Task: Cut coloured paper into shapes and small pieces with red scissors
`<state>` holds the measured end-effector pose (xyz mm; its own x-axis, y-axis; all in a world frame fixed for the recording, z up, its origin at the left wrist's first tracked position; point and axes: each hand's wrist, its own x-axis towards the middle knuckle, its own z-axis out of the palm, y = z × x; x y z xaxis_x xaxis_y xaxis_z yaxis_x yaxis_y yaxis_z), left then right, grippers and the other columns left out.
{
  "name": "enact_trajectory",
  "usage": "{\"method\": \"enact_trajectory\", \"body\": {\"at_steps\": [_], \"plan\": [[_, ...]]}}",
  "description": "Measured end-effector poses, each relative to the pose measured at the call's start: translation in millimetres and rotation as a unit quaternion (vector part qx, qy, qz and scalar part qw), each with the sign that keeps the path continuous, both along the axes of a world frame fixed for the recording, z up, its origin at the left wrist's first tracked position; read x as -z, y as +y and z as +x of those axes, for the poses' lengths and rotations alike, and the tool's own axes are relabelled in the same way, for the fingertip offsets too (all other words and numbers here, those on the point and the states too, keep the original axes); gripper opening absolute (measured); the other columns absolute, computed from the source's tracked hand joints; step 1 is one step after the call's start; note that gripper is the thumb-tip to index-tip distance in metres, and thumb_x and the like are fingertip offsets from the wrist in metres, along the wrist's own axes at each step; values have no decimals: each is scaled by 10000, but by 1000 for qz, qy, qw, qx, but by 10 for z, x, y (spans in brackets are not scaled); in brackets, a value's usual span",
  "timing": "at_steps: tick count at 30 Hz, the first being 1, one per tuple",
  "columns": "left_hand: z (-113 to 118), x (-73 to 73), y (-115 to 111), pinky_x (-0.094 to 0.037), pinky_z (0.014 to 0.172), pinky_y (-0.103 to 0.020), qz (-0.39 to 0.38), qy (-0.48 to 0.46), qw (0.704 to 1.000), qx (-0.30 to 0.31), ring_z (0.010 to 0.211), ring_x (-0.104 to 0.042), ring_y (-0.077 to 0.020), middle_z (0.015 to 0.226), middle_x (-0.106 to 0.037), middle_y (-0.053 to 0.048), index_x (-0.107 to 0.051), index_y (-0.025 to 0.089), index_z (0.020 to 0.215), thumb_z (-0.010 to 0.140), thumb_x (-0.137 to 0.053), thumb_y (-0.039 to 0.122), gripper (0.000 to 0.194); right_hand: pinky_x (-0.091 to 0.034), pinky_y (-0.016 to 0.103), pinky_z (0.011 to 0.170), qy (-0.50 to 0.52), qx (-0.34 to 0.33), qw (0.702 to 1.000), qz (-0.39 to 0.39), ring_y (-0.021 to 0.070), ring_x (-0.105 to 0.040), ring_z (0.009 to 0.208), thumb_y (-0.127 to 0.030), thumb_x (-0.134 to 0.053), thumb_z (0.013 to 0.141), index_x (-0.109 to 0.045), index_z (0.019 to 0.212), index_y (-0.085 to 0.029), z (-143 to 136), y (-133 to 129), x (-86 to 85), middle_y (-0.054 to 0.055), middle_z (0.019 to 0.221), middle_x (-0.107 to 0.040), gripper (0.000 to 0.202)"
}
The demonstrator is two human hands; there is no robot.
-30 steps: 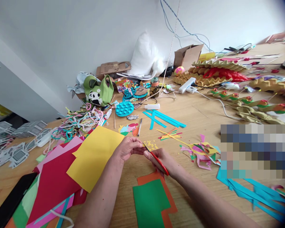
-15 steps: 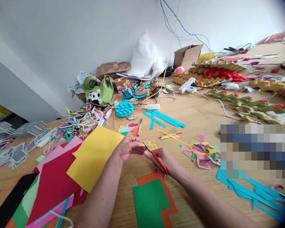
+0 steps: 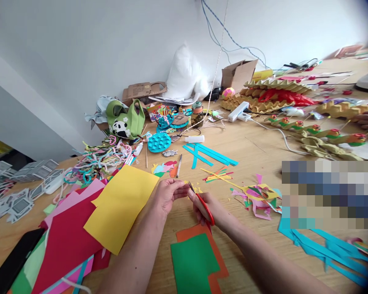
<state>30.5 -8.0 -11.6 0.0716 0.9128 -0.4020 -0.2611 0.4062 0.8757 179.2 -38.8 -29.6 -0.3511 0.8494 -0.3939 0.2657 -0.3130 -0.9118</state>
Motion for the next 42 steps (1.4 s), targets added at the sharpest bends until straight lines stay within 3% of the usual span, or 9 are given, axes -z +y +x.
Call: {"method": "enact_trajectory", "body": {"at_steps": [7,20,42], "plan": [[220,32,-91,-505,606,-259,9,-29,997,-65,582,-627,-138,654,-692,-70,-663,103,640,521,-777,239,214,-347,182,331,4,25,1000,-9,89,-457,313,-723,-460,773,-431,530,-184,-19,8,-36,-37,360,-440,592],[309,62,-149,-512,632,-275,19,-29,992,-121,624,-641,-157,676,-699,-75,-659,108,664,529,-767,234,214,-321,189,324,-3,31,999,-9,85,-430,308,-692,-462,802,-430,547,-187,-30,23,-17,-35,369,-446,567],[355,46,-191,-502,633,-270,38,-27,992,-121,615,-624,-146,652,-688,-66,-658,121,603,566,-740,255,162,-320,196,309,3,33,999,3,87,-429,296,-704,-474,783,-414,541,-194,-21,17,9,-43,369,-433,567]]}}
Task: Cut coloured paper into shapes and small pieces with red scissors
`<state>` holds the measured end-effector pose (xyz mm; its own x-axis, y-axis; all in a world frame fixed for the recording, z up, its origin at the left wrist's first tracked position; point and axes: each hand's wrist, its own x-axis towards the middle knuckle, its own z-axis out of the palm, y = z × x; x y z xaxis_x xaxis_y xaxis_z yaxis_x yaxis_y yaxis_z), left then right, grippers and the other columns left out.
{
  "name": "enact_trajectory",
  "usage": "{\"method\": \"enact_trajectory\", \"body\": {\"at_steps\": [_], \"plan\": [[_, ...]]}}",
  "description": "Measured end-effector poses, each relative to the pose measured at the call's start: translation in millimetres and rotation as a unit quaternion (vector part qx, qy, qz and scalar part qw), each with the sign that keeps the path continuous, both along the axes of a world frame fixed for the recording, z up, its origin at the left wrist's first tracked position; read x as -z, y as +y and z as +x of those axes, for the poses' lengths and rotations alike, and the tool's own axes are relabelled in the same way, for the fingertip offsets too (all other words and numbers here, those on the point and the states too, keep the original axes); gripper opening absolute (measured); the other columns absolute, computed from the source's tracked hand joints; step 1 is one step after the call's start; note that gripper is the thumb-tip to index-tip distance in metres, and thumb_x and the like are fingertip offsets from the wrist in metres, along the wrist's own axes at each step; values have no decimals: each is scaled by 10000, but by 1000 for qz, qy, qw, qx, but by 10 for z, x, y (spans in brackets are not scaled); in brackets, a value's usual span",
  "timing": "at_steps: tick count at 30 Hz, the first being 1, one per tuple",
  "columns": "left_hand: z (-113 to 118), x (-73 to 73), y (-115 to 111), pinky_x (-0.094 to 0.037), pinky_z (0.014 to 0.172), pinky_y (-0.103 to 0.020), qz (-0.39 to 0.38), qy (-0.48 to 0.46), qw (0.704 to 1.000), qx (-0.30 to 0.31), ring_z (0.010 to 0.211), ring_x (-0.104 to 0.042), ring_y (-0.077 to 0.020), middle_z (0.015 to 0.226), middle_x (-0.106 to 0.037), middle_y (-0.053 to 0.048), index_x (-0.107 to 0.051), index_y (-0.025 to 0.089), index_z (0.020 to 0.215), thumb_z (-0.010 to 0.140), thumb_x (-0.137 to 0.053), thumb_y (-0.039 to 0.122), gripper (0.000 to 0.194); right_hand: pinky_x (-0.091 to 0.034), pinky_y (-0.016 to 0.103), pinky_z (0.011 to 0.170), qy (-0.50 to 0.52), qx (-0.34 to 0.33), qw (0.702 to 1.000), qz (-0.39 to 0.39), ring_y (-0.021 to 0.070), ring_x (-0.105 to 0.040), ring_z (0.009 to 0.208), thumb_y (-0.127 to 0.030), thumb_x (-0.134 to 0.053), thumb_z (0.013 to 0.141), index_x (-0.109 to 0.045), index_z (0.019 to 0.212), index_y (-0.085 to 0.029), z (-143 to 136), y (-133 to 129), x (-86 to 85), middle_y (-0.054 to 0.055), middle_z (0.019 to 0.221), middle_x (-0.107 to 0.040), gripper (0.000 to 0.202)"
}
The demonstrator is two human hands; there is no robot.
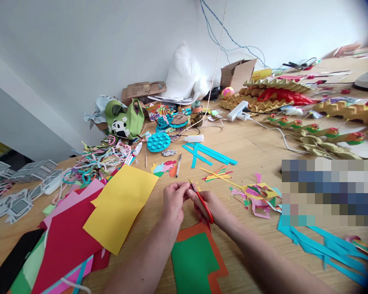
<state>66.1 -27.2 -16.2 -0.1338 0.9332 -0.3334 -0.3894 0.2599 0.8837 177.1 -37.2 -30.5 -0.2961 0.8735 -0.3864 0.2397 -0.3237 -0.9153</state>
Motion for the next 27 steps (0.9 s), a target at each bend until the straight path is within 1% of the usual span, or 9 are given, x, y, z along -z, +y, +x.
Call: {"method": "enact_trajectory", "body": {"at_steps": [7,14,18,22,27], "plan": [[0,8,3,-502,632,-269,-6,0,1000,-6,607,-619,-140,658,-687,-61,-664,122,620,556,-746,253,167,-332,198,314,-14,-1,1000,12,97,-447,302,-693,-467,793,-405,530,-198,12,10,32,-37,354,-436,564],[2,1,12,-493,588,-249,-11,-25,1000,-7,574,-604,-126,632,-672,-54,-661,110,628,581,-741,257,174,-318,195,309,-10,10,1000,9,92,-432,291,-702,-478,779,-403,515,-196,4,3,-38,-42,338,-415,576],[-2,-7,21,-492,566,-249,-21,-33,999,-22,560,-606,-130,623,-665,-53,-655,108,652,613,-713,256,163,-317,194,311,-8,20,1000,-5,88,-427,288,-694,-497,776,-409,519,-194,7,-3,-63,-45,334,-414,569],[2,-5,16,-494,564,-250,-20,-25,999,-16,551,-603,-128,620,-669,-58,-637,107,619,582,-711,227,146,-315,189,300,11,29,1000,-3,87,-436,281,-692,-521,763,-417,538,-192,18,-6,-42,-55,340,-414,558],[13,16,5,-506,594,-265,-14,-17,999,-27,567,-611,-135,615,-672,-53,-617,115,596,552,-724,224,159,-306,184,284,24,37,999,9,81,-437,269,-704,-534,741,-418,529,-187,24,-1,-21,-63,358,-410,571]]}}
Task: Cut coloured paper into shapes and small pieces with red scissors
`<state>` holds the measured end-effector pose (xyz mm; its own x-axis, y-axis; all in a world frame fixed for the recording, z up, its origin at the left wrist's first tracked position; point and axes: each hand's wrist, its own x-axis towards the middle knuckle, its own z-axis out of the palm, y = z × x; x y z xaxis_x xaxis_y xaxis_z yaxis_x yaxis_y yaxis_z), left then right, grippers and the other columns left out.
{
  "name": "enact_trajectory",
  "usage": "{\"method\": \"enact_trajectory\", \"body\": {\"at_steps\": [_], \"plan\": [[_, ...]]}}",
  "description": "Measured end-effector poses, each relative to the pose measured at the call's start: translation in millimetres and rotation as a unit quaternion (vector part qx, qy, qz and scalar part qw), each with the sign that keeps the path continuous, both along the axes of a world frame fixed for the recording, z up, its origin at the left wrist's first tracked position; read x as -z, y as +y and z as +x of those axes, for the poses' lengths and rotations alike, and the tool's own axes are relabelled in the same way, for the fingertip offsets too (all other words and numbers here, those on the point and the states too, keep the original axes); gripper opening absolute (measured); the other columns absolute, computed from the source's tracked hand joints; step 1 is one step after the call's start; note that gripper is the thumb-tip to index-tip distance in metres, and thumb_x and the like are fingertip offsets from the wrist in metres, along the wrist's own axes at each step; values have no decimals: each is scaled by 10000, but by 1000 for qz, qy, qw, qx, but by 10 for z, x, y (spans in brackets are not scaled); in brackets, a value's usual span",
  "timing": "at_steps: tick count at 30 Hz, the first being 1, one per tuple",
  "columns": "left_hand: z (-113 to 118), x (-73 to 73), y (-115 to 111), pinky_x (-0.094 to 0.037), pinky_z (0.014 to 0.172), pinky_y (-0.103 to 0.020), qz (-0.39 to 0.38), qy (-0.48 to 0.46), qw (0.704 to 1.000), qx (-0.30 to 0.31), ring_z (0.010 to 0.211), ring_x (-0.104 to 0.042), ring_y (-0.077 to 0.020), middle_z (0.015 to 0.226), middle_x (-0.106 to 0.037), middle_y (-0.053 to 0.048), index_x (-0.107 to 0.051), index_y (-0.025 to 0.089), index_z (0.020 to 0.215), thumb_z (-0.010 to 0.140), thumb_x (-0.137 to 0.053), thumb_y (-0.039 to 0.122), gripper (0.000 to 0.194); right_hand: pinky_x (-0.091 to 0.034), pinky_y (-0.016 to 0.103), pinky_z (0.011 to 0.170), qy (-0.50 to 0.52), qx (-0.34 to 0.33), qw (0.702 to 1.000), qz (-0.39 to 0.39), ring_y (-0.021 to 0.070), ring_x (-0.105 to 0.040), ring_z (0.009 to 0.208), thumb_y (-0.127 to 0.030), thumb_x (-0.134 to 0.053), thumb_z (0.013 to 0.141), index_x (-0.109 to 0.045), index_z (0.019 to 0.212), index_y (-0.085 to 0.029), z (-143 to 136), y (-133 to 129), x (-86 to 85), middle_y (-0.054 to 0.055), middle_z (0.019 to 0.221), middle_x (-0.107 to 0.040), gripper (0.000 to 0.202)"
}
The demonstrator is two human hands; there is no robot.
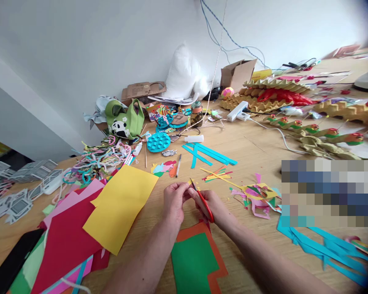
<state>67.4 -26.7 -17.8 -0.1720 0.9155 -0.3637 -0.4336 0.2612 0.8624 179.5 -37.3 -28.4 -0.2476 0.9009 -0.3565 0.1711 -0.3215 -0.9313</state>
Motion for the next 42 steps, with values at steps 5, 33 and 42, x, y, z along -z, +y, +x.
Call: {"method": "enact_trajectory", "body": {"at_steps": [5,33,42], "plan": [[2,16,9,-508,603,-264,11,-1,1000,-5,584,-619,-137,625,-676,-60,-621,110,601,550,-728,230,168,-295,184,277,0,4,1000,-5,78,-424,259,-702,-544,734,-411,524,-191,-4,-3,-23,-68,341,-402,568],[-524,-143,204,-523,643,-276,2,114,960,257,603,-655,-150,678,-698,-76,-612,115,695,611,-721,253,195,-336,191,341,-1,-117,993,15,90,-467,328,-677,-485,797,-448,520,-181,6,-29,-5,-18,404,-496,570],[-536,-146,213,-523,642,-279,8,115,958,261,596,-653,-151,674,-698,-73,-604,118,685,598,-726,250,199,-321,183,323,-16,-105,994,13,82,-448,314,-677,-468,810,-433,525,-178,4,-23,11,-26,391,-478,576]]}}
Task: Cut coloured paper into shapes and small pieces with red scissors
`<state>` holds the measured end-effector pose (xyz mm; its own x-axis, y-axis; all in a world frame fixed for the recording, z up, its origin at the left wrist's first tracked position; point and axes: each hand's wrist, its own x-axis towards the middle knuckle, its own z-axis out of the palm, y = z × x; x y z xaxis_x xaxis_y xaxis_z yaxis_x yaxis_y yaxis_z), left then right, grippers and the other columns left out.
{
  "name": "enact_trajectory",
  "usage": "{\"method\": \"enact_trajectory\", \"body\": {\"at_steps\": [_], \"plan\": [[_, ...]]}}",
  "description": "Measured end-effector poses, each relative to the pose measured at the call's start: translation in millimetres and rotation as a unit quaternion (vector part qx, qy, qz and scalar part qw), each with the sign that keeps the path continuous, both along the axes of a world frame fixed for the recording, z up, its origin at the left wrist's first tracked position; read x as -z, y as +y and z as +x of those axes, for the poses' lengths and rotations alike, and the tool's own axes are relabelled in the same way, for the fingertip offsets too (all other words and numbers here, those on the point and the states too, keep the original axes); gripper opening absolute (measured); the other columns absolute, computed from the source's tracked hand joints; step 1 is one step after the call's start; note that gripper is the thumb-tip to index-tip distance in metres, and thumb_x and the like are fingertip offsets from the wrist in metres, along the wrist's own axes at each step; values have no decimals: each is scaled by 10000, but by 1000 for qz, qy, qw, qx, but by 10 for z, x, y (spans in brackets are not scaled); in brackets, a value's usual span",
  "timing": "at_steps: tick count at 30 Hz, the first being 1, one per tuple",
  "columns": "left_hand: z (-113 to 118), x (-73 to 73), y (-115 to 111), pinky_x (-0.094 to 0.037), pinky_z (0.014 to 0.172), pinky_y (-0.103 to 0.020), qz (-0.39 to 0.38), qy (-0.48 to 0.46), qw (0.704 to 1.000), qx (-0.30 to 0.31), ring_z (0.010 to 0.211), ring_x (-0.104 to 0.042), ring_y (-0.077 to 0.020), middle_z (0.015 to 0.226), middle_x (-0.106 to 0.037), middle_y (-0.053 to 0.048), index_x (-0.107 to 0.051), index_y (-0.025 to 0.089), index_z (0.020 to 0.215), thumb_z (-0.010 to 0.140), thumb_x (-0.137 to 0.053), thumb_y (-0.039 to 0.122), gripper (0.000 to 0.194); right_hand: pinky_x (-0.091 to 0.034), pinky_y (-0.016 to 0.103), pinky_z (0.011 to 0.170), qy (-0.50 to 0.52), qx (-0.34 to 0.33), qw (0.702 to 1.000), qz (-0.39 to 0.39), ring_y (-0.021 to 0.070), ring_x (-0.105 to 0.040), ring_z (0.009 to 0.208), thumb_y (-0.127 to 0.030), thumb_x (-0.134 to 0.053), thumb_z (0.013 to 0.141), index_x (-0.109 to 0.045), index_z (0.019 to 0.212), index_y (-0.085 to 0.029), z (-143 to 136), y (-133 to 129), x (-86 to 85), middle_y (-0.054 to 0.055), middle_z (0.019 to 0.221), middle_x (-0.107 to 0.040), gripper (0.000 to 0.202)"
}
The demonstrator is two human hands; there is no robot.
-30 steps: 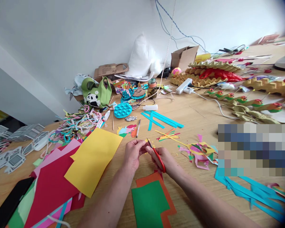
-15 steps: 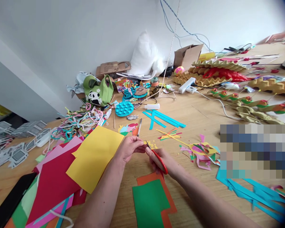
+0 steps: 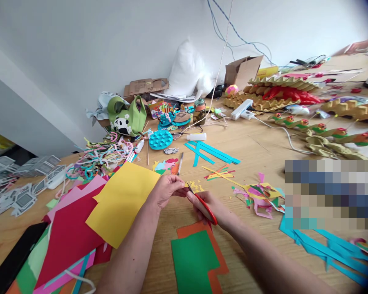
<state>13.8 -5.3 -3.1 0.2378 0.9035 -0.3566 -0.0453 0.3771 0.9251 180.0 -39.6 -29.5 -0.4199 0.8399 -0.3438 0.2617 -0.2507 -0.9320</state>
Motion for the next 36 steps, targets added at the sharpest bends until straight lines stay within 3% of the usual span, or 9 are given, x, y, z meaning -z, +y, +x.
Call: {"method": "enact_trajectory", "body": {"at_steps": [22,36], "plan": [[0,-45,-12,-521,642,-284,-4,2,1000,9,602,-662,-166,675,-705,-89,-614,119,659,590,-712,243,173,-265,189,280,-22,16,1000,-4,83,-401,274,-645,-556,768,-399,499,-198,13,-14,-31,-36,347,-435,544],[-48,-24,6,-519,658,-298,-8,17,1000,15,620,-668,-171,712,-715,-94,-627,124,711,625,-730,304,225,-219,189,319,-64,25,996,58,68,-357,290,-688,-533,753,-375,464,-188,9,5,-17,-33,329,-416,598]]}}
